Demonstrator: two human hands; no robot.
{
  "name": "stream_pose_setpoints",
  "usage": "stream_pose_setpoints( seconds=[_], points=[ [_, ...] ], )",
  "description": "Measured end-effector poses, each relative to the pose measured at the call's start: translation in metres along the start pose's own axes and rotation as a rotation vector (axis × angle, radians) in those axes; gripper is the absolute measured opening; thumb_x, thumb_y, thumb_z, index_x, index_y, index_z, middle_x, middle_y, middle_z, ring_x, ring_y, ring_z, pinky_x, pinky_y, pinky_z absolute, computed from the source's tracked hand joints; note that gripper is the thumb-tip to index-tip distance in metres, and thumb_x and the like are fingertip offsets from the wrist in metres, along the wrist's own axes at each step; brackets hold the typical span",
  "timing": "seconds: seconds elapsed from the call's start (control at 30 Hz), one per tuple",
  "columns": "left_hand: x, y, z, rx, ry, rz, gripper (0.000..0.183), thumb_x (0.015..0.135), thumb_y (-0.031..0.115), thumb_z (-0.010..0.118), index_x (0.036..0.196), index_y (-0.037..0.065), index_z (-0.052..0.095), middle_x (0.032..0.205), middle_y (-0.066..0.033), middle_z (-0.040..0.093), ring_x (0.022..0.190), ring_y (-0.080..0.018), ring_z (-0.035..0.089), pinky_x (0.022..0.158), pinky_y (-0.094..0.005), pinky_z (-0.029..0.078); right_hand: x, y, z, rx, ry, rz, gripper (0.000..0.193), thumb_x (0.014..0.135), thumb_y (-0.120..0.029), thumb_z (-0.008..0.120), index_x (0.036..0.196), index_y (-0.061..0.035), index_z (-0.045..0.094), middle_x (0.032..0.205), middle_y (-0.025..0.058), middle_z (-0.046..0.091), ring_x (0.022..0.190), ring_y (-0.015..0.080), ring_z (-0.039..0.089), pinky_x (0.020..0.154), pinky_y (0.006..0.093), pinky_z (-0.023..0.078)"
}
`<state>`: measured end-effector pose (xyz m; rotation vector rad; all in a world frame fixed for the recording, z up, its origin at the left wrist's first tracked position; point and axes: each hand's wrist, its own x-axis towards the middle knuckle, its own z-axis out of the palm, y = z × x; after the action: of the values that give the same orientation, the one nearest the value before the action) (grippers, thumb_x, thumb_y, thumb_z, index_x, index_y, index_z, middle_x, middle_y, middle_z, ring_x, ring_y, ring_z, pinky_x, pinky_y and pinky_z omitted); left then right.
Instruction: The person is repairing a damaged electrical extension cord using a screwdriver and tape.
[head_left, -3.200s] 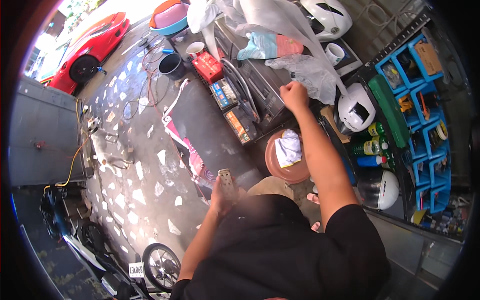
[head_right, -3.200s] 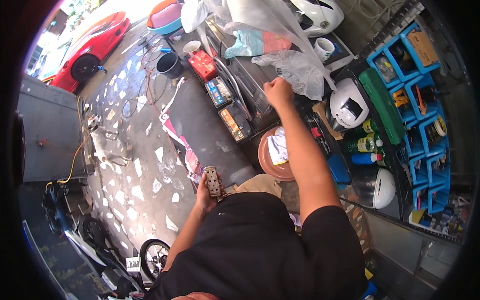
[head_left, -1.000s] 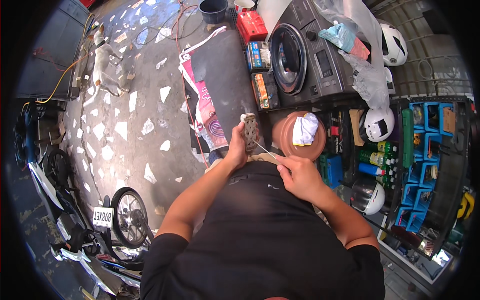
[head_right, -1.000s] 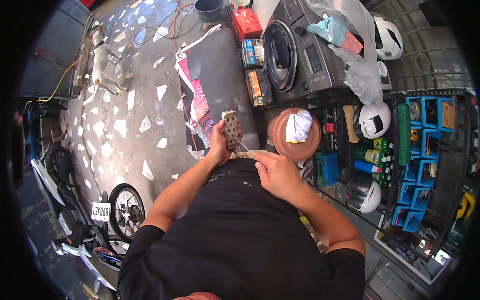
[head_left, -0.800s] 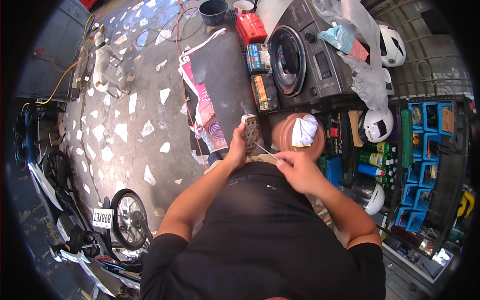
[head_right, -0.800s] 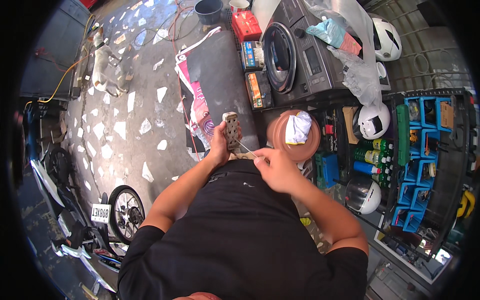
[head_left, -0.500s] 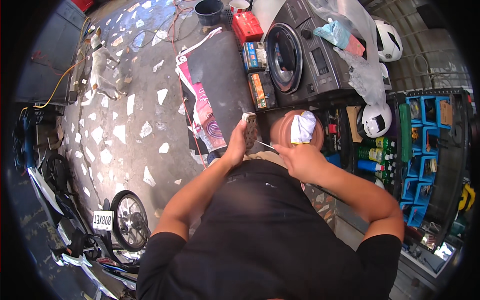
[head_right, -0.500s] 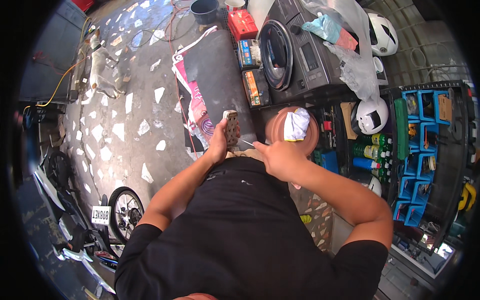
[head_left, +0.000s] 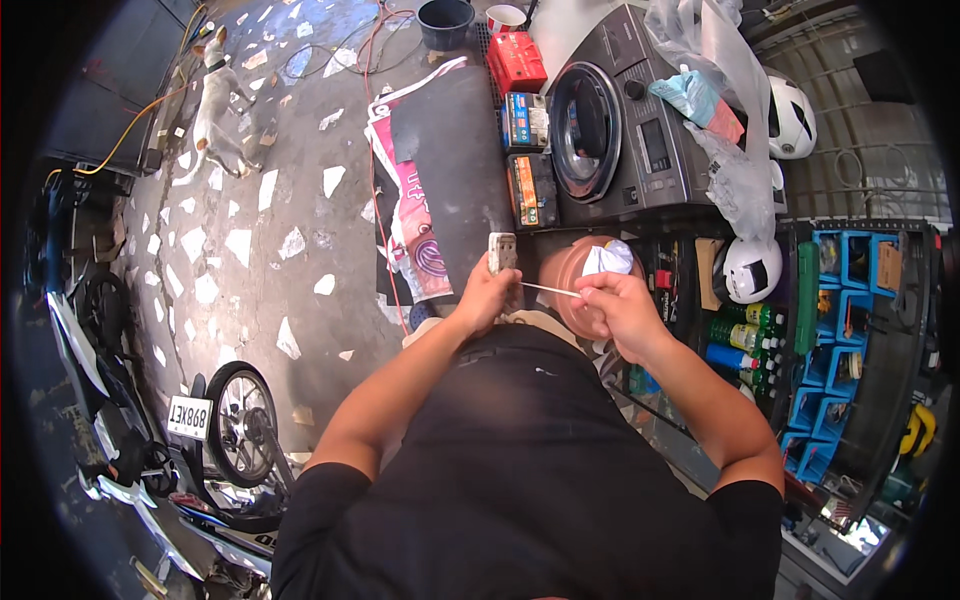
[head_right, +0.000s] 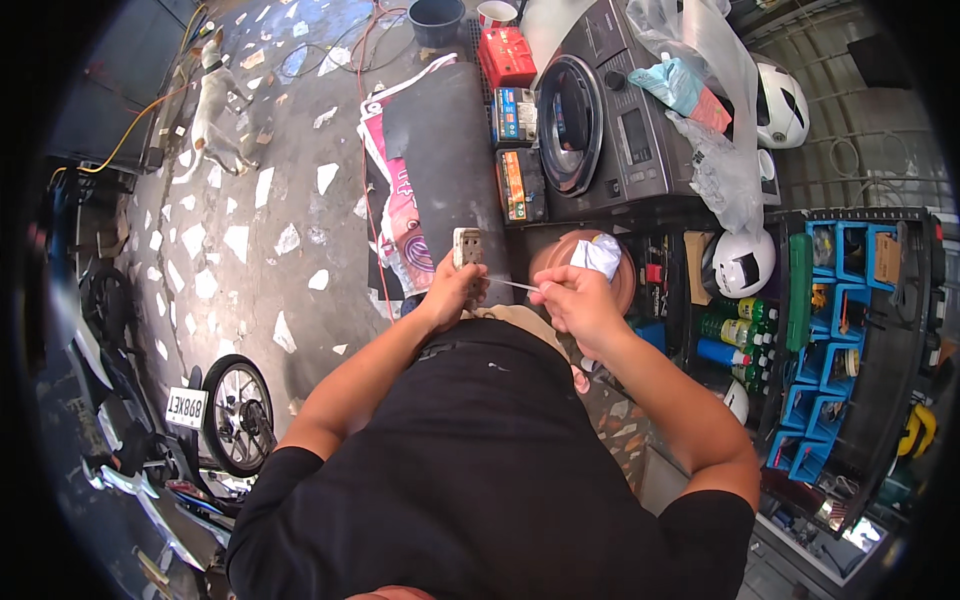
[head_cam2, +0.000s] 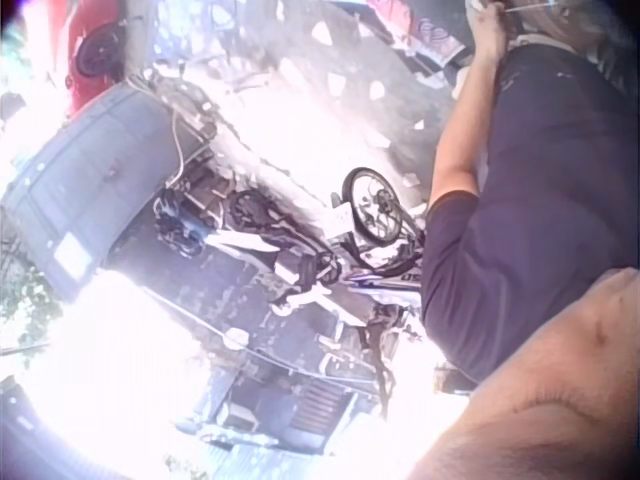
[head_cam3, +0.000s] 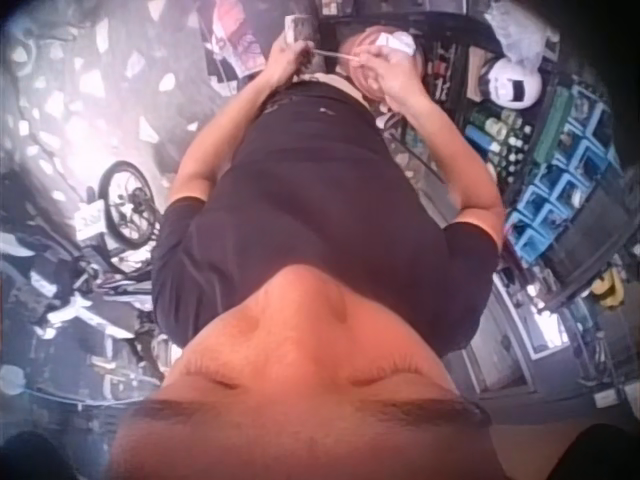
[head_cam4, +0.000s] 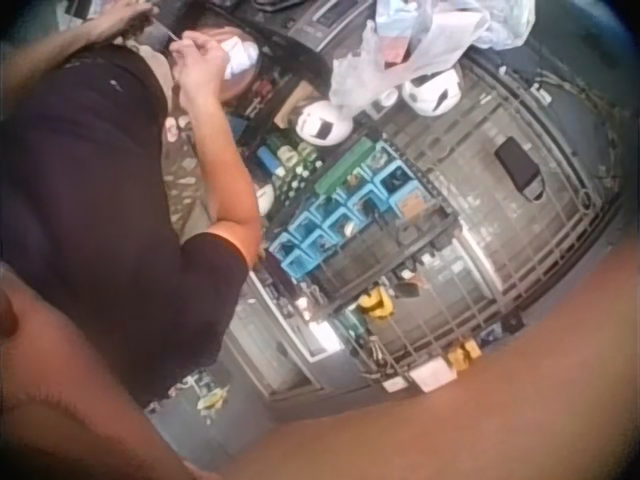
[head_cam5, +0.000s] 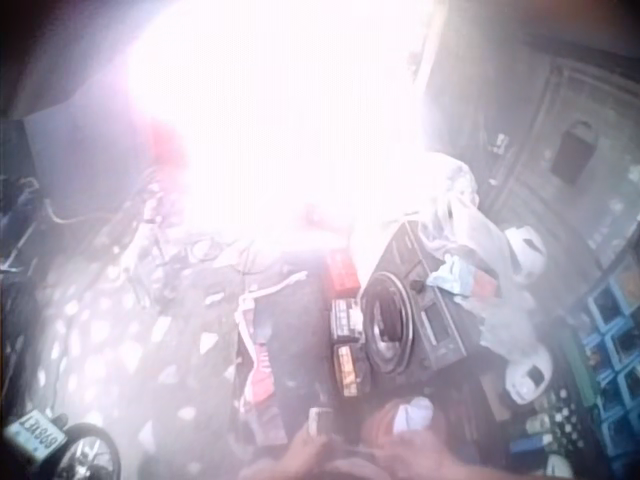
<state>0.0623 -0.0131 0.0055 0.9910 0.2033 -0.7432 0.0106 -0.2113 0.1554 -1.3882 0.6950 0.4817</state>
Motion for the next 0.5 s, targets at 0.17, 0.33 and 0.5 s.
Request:
stream_pose_setpoints(
  seconds=[0.17,0.33,0.5],
  points=[
    [0.0,-0.005,-0.006,-0.049,0.01,0.011,0.026,0.092,0.008,0.06,0.115,0.01,0.048,0.09,-0.0045,0.058,0.073,-0.0159,0.059,0.059,-0.0325,0.05,-0.008,-0.005,0.018,-0.406,0.15,-0.385,0.033,0.105,-0.028,0.056,0.098,0.0032,0.065,0.077,0.01,0.07,0.056,0.0113,0.057,0.051,0.0275,0.043],
    [0.001,-0.007,-0.009,-0.012,0.014,-0.013,0.026,0.093,0.009,0.06,0.115,0.011,0.047,0.092,-0.0041,0.057,0.074,-0.0159,0.059,0.061,-0.0326,0.05,-0.011,-0.02,0.006,-0.882,0.109,-0.425,0.031,0.097,-0.022,0.067,0.079,0.0033,0.065,0.064,0.0143,0.064,0.059,0.0274,0.063,0.06,0.0414,0.047],
    [0.001,-0.004,-0.008,-0.078,0.007,-0.03,0.027,0.093,0.009,0.06,0.116,0.011,0.047,0.093,-0.0041,0.057,0.075,-0.016,0.06,0.061,-0.033,0.05,-0.008,-0.02,0.006,-0.938,0.06,-1.027,0.018,0.091,-0.015,0.073,0.088,0.0012,0.066,0.086,0.0198,0.067,0.08,0.036,0.068,0.068,0.0442,0.05]
  ],
)
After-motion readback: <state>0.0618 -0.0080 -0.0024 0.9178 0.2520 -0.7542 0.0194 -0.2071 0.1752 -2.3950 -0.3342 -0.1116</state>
